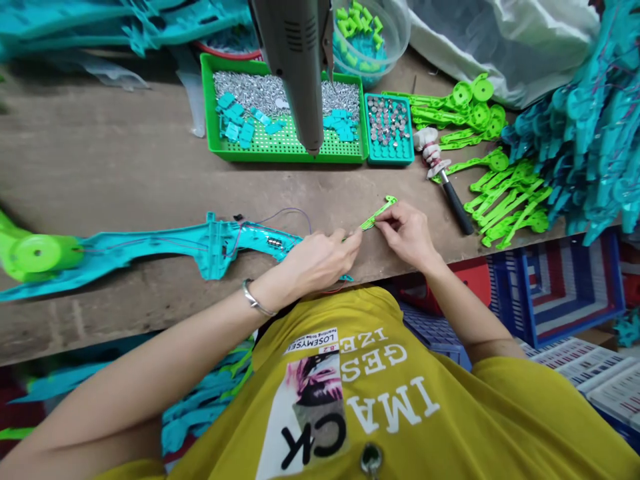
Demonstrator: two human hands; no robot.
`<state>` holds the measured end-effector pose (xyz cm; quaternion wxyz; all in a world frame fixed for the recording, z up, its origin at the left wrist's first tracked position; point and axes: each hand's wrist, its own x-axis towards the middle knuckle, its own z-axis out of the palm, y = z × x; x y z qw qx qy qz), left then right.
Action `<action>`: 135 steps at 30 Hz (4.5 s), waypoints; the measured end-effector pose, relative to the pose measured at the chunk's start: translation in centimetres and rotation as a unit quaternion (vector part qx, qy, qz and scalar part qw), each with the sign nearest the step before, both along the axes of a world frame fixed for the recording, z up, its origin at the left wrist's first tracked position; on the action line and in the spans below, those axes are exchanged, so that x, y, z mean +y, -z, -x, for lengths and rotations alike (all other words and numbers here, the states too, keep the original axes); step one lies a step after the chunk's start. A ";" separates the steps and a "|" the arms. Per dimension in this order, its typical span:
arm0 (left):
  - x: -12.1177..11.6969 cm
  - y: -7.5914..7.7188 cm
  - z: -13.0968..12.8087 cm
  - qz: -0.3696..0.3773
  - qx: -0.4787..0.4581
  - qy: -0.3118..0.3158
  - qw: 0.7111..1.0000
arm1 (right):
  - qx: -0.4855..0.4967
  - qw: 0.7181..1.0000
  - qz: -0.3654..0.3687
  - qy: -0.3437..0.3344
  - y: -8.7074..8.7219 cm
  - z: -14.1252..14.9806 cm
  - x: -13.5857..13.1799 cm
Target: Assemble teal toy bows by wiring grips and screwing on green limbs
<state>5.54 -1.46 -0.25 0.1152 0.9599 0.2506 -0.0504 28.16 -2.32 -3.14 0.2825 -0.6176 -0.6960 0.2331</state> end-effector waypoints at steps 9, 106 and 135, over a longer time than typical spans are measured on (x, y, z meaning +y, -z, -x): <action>0.3 0.4 -0.2 -0.031 -0.012 0.046 0.998 | 0.093 0.995 0.043 0.021 0.7 -0.3 1.0; 1.3 0.5 0.1 -0.126 -0.017 0.106 0.986 | 0.021 0.990 -0.135 0.020 2.4 0.1 -0.1; 1.3 1.1 0.1 -0.120 -0.035 0.100 0.987 | 0.177 0.981 0.025 0.072 2.1 0.2 0.4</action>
